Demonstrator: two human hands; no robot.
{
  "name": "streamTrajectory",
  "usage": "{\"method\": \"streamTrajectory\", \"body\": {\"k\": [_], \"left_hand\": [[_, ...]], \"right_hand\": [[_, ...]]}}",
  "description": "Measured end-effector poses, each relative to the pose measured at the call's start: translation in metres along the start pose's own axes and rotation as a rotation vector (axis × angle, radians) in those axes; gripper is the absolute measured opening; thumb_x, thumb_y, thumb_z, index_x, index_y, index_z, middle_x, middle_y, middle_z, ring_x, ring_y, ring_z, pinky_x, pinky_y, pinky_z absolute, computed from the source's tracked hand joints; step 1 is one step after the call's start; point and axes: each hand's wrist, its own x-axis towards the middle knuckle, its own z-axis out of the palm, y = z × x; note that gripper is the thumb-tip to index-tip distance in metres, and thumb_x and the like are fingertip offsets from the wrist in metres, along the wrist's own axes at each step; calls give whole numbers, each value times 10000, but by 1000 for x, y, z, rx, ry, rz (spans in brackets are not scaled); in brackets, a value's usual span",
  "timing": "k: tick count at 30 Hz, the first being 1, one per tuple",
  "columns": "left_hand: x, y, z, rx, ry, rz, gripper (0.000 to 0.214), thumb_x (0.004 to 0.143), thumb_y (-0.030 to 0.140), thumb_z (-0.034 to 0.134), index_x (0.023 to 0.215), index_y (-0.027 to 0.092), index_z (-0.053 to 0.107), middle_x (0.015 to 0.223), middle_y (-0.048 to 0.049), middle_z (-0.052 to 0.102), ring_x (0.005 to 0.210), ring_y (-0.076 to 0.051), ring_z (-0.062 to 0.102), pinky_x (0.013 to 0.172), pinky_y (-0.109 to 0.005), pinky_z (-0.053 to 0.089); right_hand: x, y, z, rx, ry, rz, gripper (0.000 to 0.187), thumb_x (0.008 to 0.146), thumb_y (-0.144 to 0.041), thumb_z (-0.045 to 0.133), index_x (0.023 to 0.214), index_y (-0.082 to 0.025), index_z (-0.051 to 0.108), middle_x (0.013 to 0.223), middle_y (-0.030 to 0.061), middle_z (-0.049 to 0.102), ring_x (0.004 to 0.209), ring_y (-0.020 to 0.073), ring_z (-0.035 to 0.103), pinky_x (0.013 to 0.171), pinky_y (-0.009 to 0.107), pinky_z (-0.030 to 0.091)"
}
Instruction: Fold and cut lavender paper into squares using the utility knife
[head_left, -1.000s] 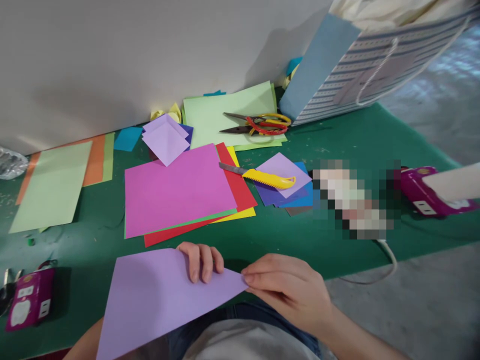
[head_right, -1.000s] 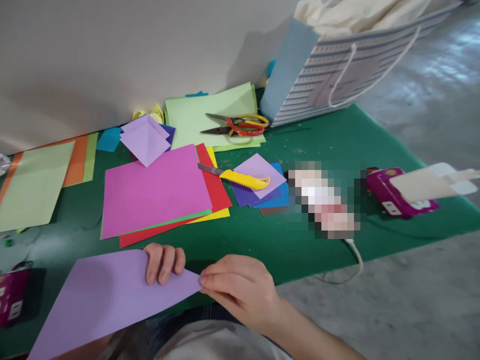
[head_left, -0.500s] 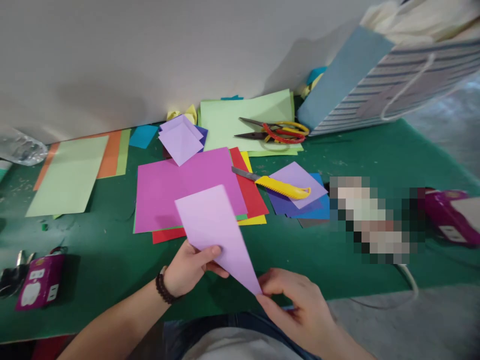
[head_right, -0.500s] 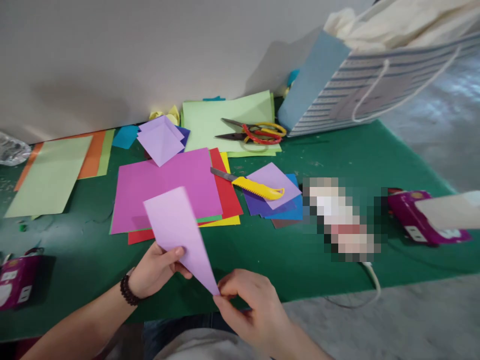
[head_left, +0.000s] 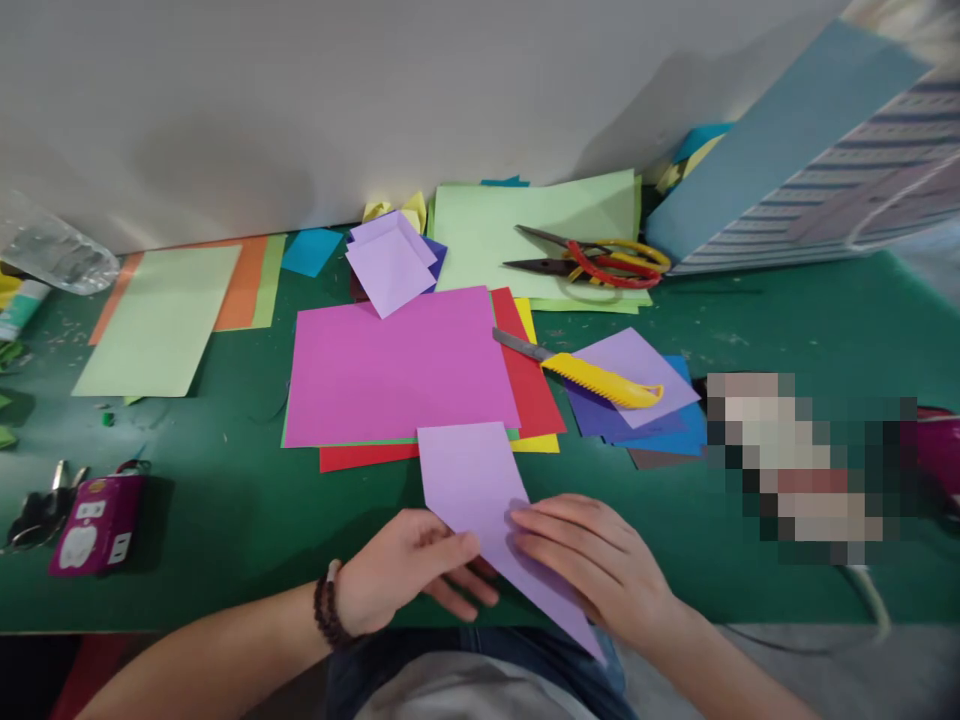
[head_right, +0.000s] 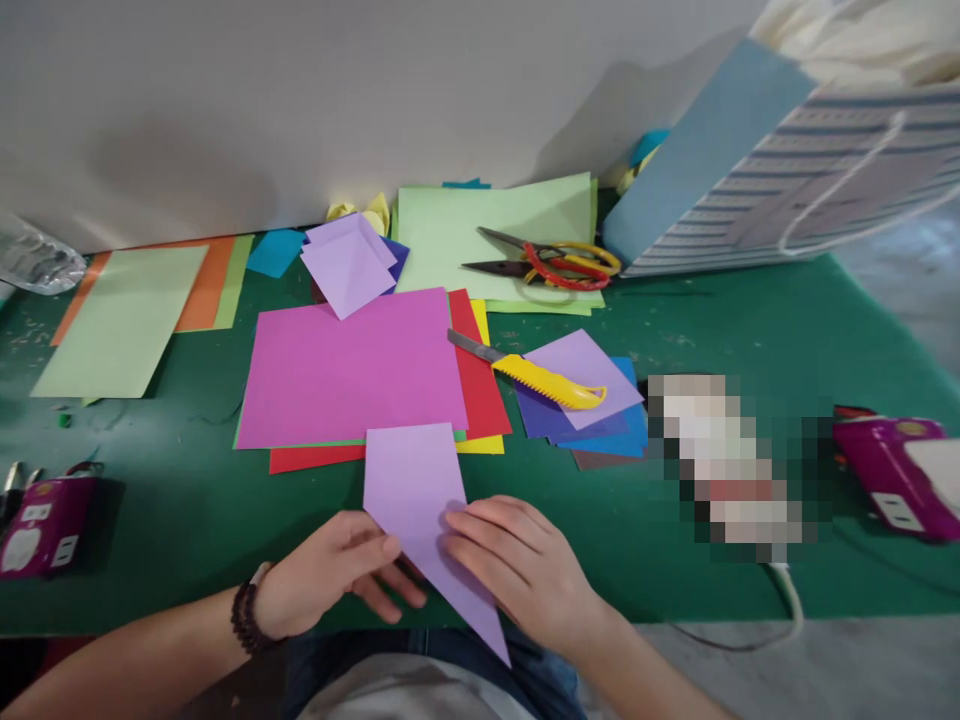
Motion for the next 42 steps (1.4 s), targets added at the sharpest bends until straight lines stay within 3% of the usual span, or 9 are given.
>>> {"method": "streamTrajectory", "body": {"k": [2,3,5,7,11,14,18,26,42], "left_hand": [[-15,3,-5,230,-164,-132,418,762,547,662,723,132,700,664,-55,665,570,-142,633,501,-222,500],[-20,5,-7,417,-175,-110,356,758,495,685,691,145,695,621,-35,647,533,-135,607,477,-215,470],[-25,10,-9,836,-26,172,201,728,364,750,756,172,698,702,-26,671,616,-152,614,583,-248,489],[-18,14,-9,1185,137,461,220,729,271,764,905,177,671,904,-62,688,826,-221,620,755,-334,499],[7,16,-9,1531,156,691,174,788,229,706,905,158,598,895,-76,654,837,-246,574,741,-370,480],[17,13,-12,1537,116,741,61,855,207,615,848,160,579,826,-61,635,779,-220,558,701,-343,466],[19,10,-17,1438,93,805,91,904,204,525,850,171,591,823,-59,644,770,-202,554,712,-329,458],[21,10,-19,1405,111,757,93,888,270,576,879,180,595,773,-44,654,748,-197,581,681,-307,449],[26,15,-25,1399,140,728,175,936,284,524,818,178,597,680,0,627,632,-139,579,614,-254,405]], "right_hand": [[-8,3,-1,40,-32,53,277,895,-95,457,1068,-177,658,1065,74,721,1024,180,639,834,344,547],[-11,4,-1,42,-53,66,293,889,-85,453,1069,-191,658,1065,66,721,1022,178,640,829,343,547],[-17,4,-2,30,-102,76,310,876,-73,456,1058,-218,661,1067,49,720,1023,178,637,839,354,541],[-19,3,-2,24,-140,84,308,861,-61,467,1035,-224,662,1058,45,720,1016,180,632,856,366,533],[-17,-2,-3,67,-171,130,266,840,-67,482,994,-203,650,1021,63,711,992,192,619,851,377,536],[-15,-4,-5,114,-189,190,224,842,-115,493,985,-203,641,1038,85,694,1003,206,604,837,382,543],[-15,-5,-6,138,-212,233,231,836,-132,499,1003,-207,639,1057,83,684,1014,209,590,836,374,534],[-14,-2,-6,163,-264,269,304,894,-209,439,1149,-215,604,1067,83,671,999,223,585,827,385,509],[0,-3,-1,138,-233,526,166,908,-217,516,1058,-239,583,915,41,693,839,194,619,735,351,507]]}}
